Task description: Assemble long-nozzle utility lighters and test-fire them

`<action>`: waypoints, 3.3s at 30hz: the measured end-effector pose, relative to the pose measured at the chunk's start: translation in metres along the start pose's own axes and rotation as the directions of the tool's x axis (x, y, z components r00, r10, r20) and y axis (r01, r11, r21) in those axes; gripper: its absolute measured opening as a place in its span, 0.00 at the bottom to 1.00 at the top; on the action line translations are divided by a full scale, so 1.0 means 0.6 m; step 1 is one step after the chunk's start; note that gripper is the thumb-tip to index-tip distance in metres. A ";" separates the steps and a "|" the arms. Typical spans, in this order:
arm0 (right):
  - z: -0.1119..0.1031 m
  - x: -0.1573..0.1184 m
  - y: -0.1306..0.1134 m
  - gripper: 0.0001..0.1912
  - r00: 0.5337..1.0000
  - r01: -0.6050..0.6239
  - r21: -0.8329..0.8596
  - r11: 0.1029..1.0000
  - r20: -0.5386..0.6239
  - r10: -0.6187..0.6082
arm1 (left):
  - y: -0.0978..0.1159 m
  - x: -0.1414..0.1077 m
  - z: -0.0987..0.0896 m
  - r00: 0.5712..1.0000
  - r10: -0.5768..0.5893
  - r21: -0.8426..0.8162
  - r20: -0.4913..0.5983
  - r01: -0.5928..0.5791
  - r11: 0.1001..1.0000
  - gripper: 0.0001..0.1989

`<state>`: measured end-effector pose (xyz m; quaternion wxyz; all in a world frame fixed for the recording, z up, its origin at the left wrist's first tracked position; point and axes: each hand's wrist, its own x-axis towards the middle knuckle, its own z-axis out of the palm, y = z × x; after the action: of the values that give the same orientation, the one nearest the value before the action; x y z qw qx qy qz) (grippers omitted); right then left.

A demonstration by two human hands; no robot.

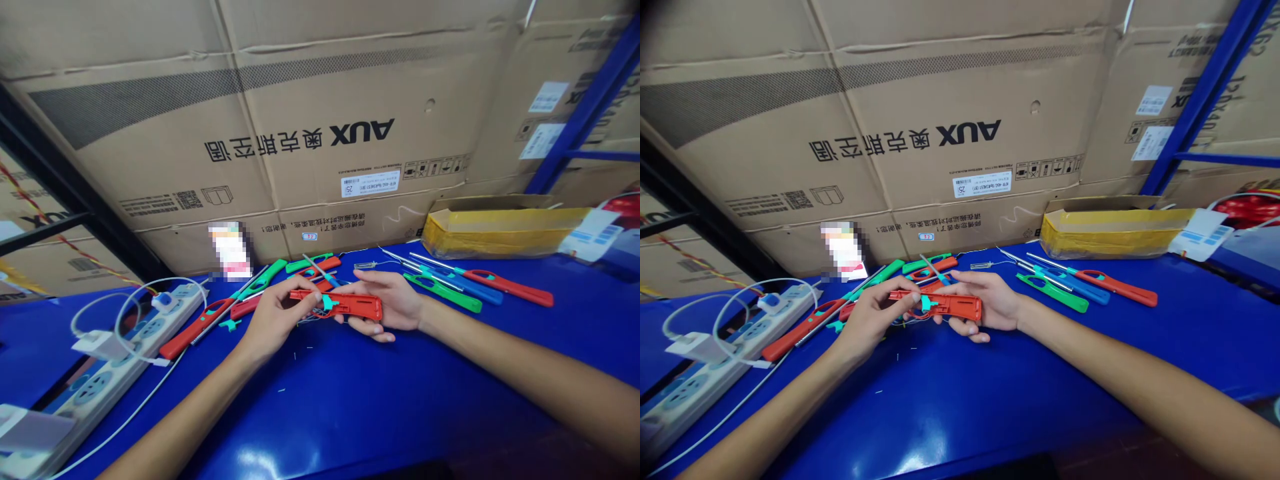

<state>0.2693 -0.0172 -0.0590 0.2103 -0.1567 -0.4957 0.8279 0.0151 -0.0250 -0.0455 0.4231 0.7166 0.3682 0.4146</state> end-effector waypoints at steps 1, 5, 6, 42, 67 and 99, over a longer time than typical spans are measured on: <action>-0.002 -0.002 -0.001 0.33 1.000 -0.008 0.006 1.000 0.016 0.008 | 0.000 0.000 0.000 1.000 0.008 0.000 -0.007 -0.008 1.000 0.14; -0.007 -0.009 -0.005 0.36 0.997 -0.051 0.004 0.999 0.064 0.051 | 0.000 -0.002 -0.001 0.999 0.006 -0.011 -0.033 -0.007 1.000 0.13; -0.007 -0.009 -0.005 0.37 0.997 -0.051 0.007 0.999 0.063 0.050 | 0.000 -0.002 -0.002 0.999 0.007 -0.014 -0.042 -0.007 1.000 0.13; 0.018 0.011 0.013 0.22 0.993 0.039 0.081 0.996 -0.115 -0.029 | -0.002 -0.008 0.007 0.991 0.118 0.143 -0.069 -0.107 0.984 0.12; 0.012 0.014 0.020 0.16 0.987 -0.020 0.134 0.991 -0.155 0.041 | -0.005 -0.013 0.010 0.947 0.322 0.502 0.011 -0.284 0.817 0.11; 0.034 0.016 0.014 0.15 0.944 0.093 -0.149 0.984 -0.301 -0.135 | -0.012 -0.008 0.000 0.699 0.679 0.679 0.225 -0.612 0.406 0.12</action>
<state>0.2496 -0.0314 -0.0574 0.3224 -0.2694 -0.5186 0.7447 0.0120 -0.0266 -0.0533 -0.0975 0.8870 0.2103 0.3993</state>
